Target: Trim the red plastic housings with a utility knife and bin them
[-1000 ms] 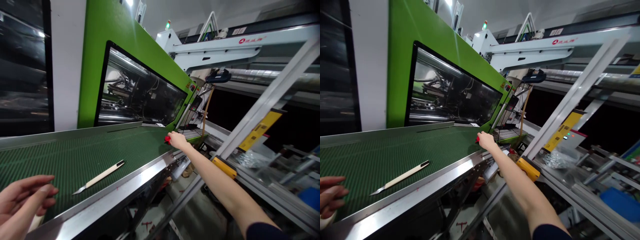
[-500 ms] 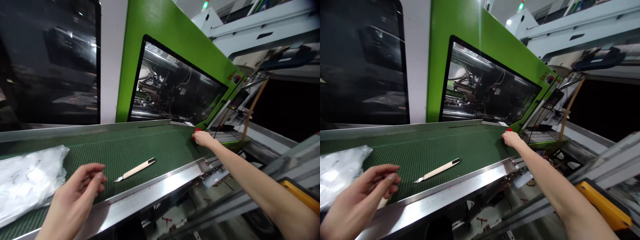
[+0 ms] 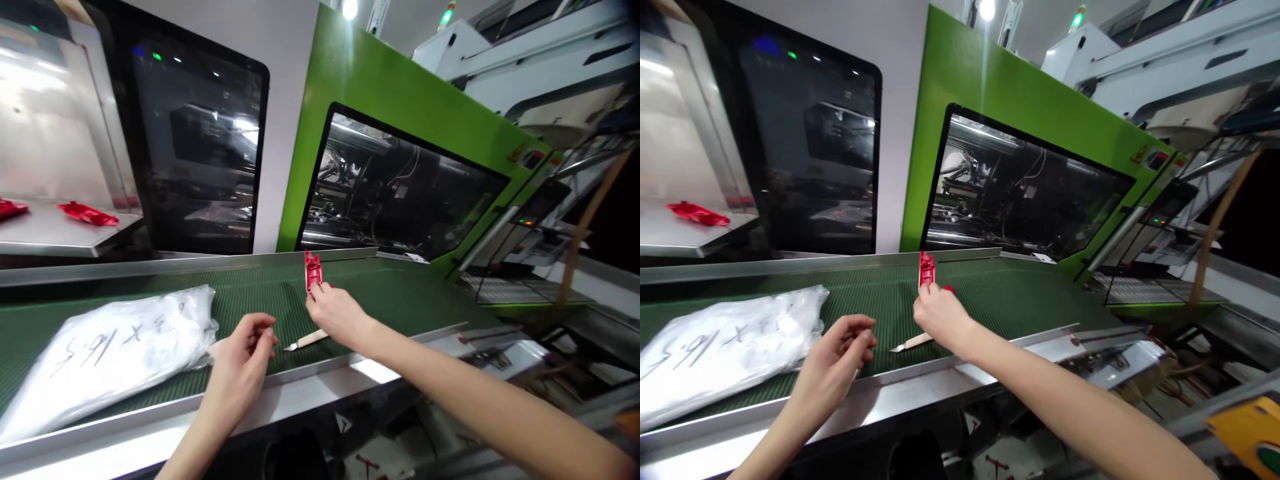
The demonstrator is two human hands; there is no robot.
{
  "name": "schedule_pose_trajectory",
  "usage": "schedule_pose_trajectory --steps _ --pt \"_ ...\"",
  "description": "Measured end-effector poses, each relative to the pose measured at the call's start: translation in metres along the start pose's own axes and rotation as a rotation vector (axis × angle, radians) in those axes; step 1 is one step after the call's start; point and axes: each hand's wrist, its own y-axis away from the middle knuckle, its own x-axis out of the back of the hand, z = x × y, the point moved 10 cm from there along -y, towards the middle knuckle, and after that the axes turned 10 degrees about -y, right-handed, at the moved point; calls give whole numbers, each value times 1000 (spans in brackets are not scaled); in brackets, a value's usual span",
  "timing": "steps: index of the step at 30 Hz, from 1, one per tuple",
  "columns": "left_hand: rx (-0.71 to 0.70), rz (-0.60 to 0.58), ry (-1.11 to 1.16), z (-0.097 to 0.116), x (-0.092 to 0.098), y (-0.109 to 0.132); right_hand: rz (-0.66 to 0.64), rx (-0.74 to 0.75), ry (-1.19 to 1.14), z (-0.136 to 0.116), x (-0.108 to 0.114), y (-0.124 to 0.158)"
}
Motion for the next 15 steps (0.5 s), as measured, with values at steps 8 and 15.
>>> schedule_pose_trajectory --steps 8,15 --pt "-46 12 55 4 0 6 184 82 -42 -8 20 30" --pt "-25 155 32 17 41 41 566 291 -318 -33 108 130"
